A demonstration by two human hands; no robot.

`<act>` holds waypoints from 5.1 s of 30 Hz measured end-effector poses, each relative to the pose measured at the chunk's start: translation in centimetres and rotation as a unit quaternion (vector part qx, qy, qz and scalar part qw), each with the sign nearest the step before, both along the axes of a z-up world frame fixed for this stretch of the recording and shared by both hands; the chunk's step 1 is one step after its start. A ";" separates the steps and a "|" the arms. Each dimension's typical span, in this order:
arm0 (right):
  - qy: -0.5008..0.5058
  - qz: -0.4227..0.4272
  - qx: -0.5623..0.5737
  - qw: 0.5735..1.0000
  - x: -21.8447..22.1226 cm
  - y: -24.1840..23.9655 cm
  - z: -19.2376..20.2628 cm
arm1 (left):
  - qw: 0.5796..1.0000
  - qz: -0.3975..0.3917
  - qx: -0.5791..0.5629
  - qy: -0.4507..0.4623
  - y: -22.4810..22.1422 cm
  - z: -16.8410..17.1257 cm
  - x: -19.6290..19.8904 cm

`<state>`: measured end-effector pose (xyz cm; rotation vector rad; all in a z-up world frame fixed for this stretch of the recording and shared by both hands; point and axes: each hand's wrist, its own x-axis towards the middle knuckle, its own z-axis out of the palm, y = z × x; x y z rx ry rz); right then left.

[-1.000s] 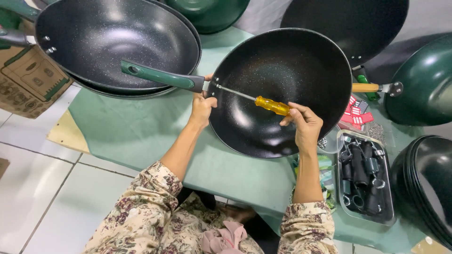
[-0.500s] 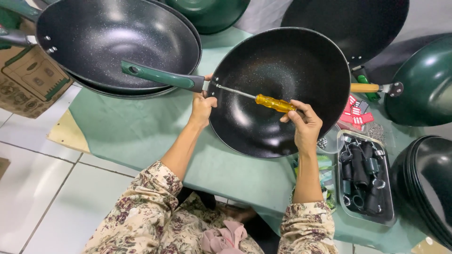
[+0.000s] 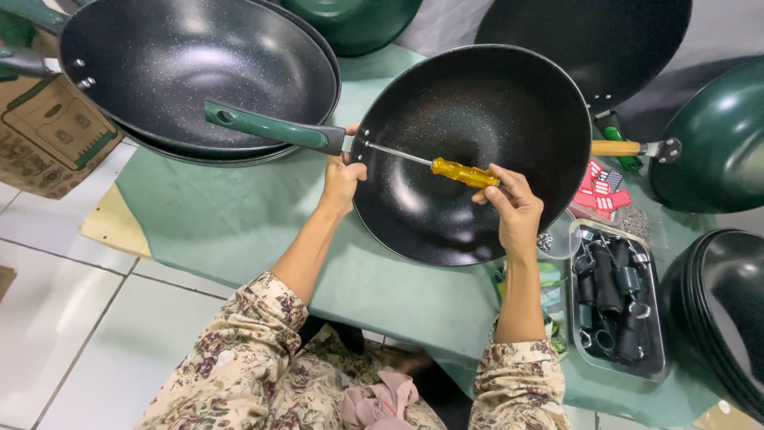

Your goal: Tightening screws to attach a handle to a wok using a screwdriver

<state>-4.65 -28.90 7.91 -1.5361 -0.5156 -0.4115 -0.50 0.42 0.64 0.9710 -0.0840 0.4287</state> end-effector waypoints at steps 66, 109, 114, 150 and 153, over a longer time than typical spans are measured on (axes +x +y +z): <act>0.168 -0.021 0.236 0.957 1.3 2.7 -9.9 | 0.999 0.026 0.036 0.029 -0.9 -0.1 0.2; 0.248 0.024 0.337 0.908 -0.5 2.6 -10.9 | 0.936 0.098 0.315 0.125 -0.3 -2.3 -4.2; 0.246 0.019 0.318 0.915 -0.5 2.6 -11.0 | 0.940 0.107 0.306 0.107 -0.3 -3.5 -3.4; 0.249 -0.009 0.329 0.911 -2.1 3.1 -10.0 | 0.941 0.122 0.314 0.032 -1.4 -0.8 -5.3; 0.245 -0.009 0.338 0.909 -1.9 3.1 -10.1 | 0.940 0.124 0.316 0.026 -1.3 -0.4 -5.7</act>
